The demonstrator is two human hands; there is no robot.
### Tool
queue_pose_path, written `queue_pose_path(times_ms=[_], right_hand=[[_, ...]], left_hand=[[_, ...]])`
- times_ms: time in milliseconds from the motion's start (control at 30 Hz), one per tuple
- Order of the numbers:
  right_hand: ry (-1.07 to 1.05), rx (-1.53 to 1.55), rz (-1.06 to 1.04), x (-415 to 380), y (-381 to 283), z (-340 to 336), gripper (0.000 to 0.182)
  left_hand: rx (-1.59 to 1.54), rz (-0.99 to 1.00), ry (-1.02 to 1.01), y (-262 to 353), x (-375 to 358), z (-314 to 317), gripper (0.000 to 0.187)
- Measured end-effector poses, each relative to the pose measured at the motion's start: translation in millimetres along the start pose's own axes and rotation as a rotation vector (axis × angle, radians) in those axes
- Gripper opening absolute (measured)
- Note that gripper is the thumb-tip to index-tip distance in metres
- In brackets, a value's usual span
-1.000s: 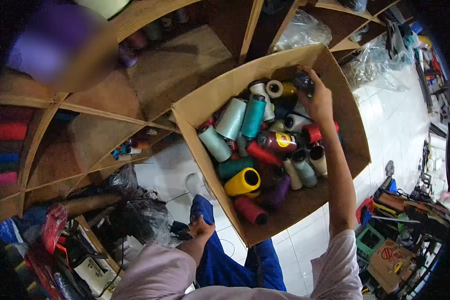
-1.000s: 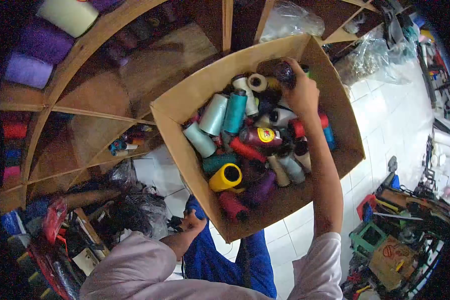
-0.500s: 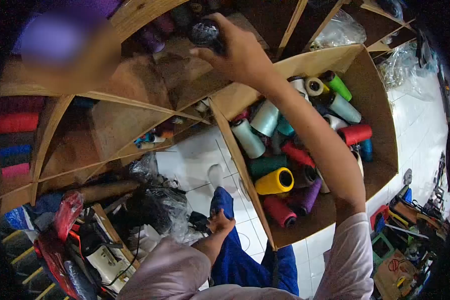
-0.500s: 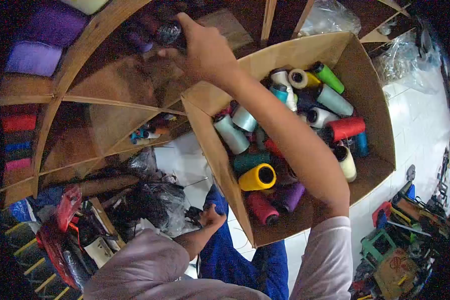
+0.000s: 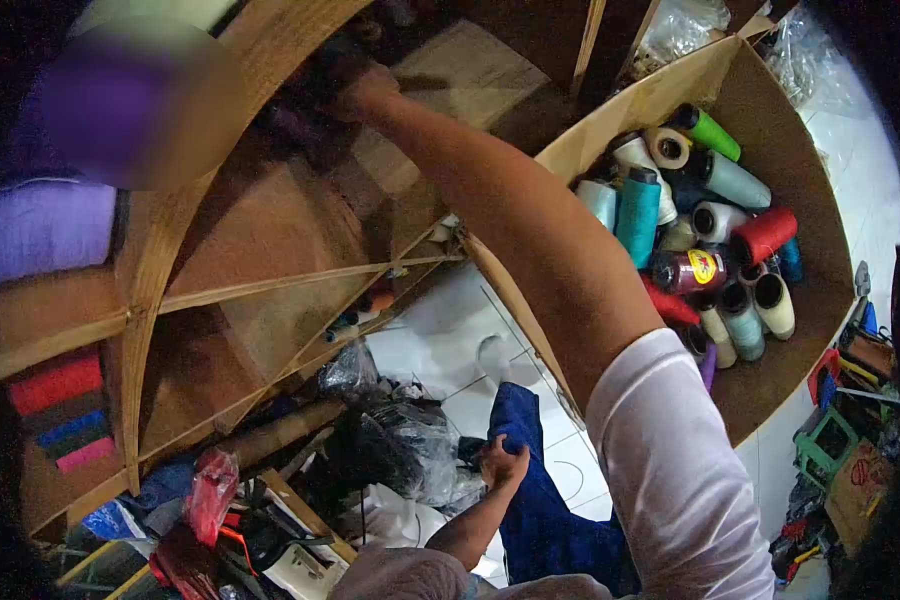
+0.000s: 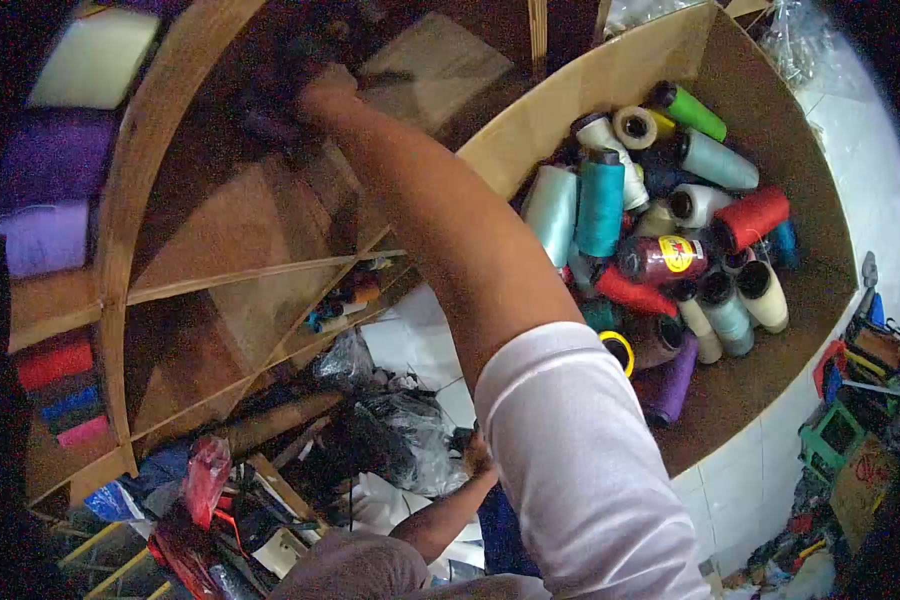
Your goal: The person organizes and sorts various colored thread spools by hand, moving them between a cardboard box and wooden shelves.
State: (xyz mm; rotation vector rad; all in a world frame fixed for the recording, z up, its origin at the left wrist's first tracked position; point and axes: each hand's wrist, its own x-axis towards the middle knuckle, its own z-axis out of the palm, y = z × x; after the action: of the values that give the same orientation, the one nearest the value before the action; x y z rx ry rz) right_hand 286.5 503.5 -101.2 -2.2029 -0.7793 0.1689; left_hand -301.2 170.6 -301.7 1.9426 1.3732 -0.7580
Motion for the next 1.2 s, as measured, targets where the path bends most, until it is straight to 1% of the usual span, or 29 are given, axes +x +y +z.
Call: queue_pose_path(times_ms=[33, 67, 100, 133, 167, 233, 267, 333, 400, 533, 600, 633, 700, 733, 767, 800, 833, 867, 900, 967, 1000, 1033, 1067, 1100, 1133, 1167, 1200], right_hand=[[0.051, 0.018, -0.038, 2.9, 3.3, 6.9, 0.062], [0.004, -0.012, -0.017, 2.2, -1.0, 0.2, 0.055], [-0.02, -0.028, -0.012, 5.9, 2.4, 5.8, 0.051], [-0.043, -0.043, -0.007, 10.0, 6.0, 11.9, 0.047], [-0.009, 0.131, -0.021, 21.6, 25.5, 35.3, 0.042], [0.025, 0.3, -0.029, 18.1, 27.5, 33.8, 0.037], [-0.051, 0.119, 0.062, 19.6, 25.1, 32.6, 0.033], [-0.125, -0.066, 0.151, 9.9, 9.2, 10.6, 0.029], [-0.117, 0.0, 0.262, -3.9, 4.4, -8.1, 0.024], [-0.047, -0.122, 0.207, -6.3, 6.8, -6.4, 0.021], [-0.074, -0.063, 0.188, 0.1, 7.9, -0.2, 0.021], [-0.077, -0.065, 0.185, -1.1, 7.0, 0.8, 0.021], [-0.015, -0.098, 0.119, -7.5, 5.0, 2.8, 0.029], [-0.019, -0.101, 0.122, -6.0, 7.7, 6.3, 0.029], [-0.044, -0.113, 0.096, -3.2, 10.2, 9.2, 0.035], [-0.067, -0.127, 0.07, -1.1, 13.2, 11.2, 0.041], [-0.065, -0.135, 0.075, -5.8, 6.9, -0.6, 0.041], [-0.182, -0.163, 0.113, -9.4, -1.3, -13.0, 0.045], [-0.297, -0.193, 0.156, -16.8, -9.2, -27.9, 0.05], [-0.27, -0.152, 0.165, -28.6, -23.3, -38.6, 0.049], [-0.278, -0.224, 0.07, -28.4, -25.5, -33.4, 0.052], [-0.287, -0.301, -0.029, -36.2, -29.1, -46.3, 0.055], [-0.355, -0.266, 0.0, -41.1, -33.6, -62.8, 0.055], [-0.421, -0.229, 0.026, -56.6, -47.6, -92.3, 0.056], [-0.507, -0.222, -0.101, -72.9, -50.8, -123.3, 0.054], [-0.593, -0.211, -0.227, -92.7, -51.2, -153.2, 0.052], [-0.496, -0.136, -0.249, -120.2, -51.0, -171.3, 0.046]], left_hand=[[0.065, -0.07, -0.061, 17.0, -14.2, -20.1, 0.058], [0.069, -0.086, -0.074, -2.1, -12.0, -2.7, 0.058], [0.112, -0.103, -0.085, -31.7, 5.5, 32.3, 0.058], [0.128, -0.134, -0.059, 16.3, -15.0, -10.4, 0.058], [0.143, -0.166, -0.033, 79.6, -40.5, -67.9, 0.057], [0.172, -0.165, -0.045, 67.4, -35.0, -56.1, 0.057], [0.2, -0.158, -0.053, 64.2, -32.1, -50.5, 0.057], [0.176, -0.166, -0.081, 71.8, -33.3, -62.6, 0.057], [0.16, -0.173, -0.118, 70.4, -35.7, -62.2, 0.058], [0.093, 0.224, 0.383, 37.2, -37.6, -26.6, 0.06], [0.069, 0.318, 0.513, 36.5, -40.5, -25.7, 0.06], [0.066, 0.268, 0.457, 39.0, -46.0, -29.5, 0.061], [0.06, 0.214, 0.397, 47.4, -47.2, -38.9, 0.061], [0.105, 0.031, 0.176, 54.9, -39.7, -45.5, 0.061], [0.151, -0.15, -0.046, 61.7, -34.4, -51.4, 0.061], [0.152, -0.147, -0.053, 70.6, -35.7, -60.0, 0.061], [0.145, -0.167, -0.074, 81.9, -39.7, -70.4, 0.061], [0.14, -0.184, -0.096, 87.9, -41.5, -75.5, 0.061], [0.156, -0.15, -0.064, 81.8, -37.8, -67.5, 0.059], [0.17, -0.116, -0.043, 78.2, -39.1, -58.5, 0.057], [0.171, -0.112, -0.042, 82.2, -38.5, -62.3, 0.056], [0.233, -0.102, -0.023, 87.6, -41.4, -63.9, 0.056], [0.217, -0.113, 0.011, 85.3, -44.3, -58.2, 0.054], [0.176, -0.101, 0.015, 45.7, -25.9, -20.6, 0.054], [0.137, -0.093, 0.019, 16.6, -9.2, 11.5, 0.054], [0.172, -0.118, -0.001, 44.6, -24.7, -9.6, 0.053], [0.207, -0.147, -0.018, 78.2, -45.1, -38.2, 0.053]])
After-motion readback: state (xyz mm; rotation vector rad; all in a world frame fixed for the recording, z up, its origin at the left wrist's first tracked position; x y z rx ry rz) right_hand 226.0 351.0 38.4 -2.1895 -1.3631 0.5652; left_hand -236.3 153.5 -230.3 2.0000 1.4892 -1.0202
